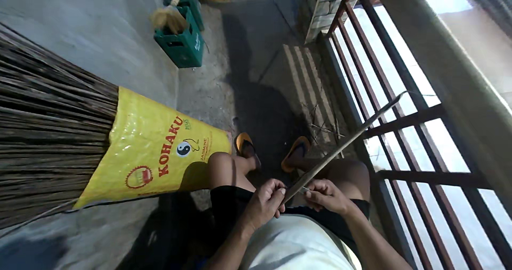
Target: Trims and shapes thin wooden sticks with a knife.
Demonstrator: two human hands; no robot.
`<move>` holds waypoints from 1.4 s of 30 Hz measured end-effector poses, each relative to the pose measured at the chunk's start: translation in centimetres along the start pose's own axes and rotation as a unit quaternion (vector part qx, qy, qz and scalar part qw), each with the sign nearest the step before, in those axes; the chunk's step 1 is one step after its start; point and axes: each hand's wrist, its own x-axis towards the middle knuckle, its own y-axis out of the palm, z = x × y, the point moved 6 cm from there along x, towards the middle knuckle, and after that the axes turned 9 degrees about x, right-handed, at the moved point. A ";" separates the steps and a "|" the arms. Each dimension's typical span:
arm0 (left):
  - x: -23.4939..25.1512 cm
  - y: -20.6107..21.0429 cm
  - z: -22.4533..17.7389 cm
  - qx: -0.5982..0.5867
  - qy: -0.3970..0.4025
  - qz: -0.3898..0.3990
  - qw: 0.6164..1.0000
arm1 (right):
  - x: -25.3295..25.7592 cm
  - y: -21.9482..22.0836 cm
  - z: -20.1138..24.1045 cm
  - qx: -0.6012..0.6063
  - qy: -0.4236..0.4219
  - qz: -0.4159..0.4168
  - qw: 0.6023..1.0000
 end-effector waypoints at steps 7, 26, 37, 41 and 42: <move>0.0 0.7 0.7 0.010 0.004 0.005 1.000 | 1.1 2.4 0.8 0.027 0.038 -0.005 0.999; -3.2 -2.4 4.2 -0.003 -0.039 -0.052 0.998 | 3.1 1.5 4.0 0.084 0.046 -0.133 0.986; -1.9 -2.7 2.6 -0.064 -0.009 -0.082 0.995 | 4.8 7.2 2.7 -0.017 0.048 -0.070 0.996; -2.5 -3.0 2.7 -0.049 0.009 -0.095 0.994 | 4.9 7.2 2.9 0.002 0.096 -0.016 0.995; -2.8 -3.0 2.9 -0.049 0.003 -0.099 0.994 | 5.0 6.3 3.5 0.020 0.094 -0.030 0.995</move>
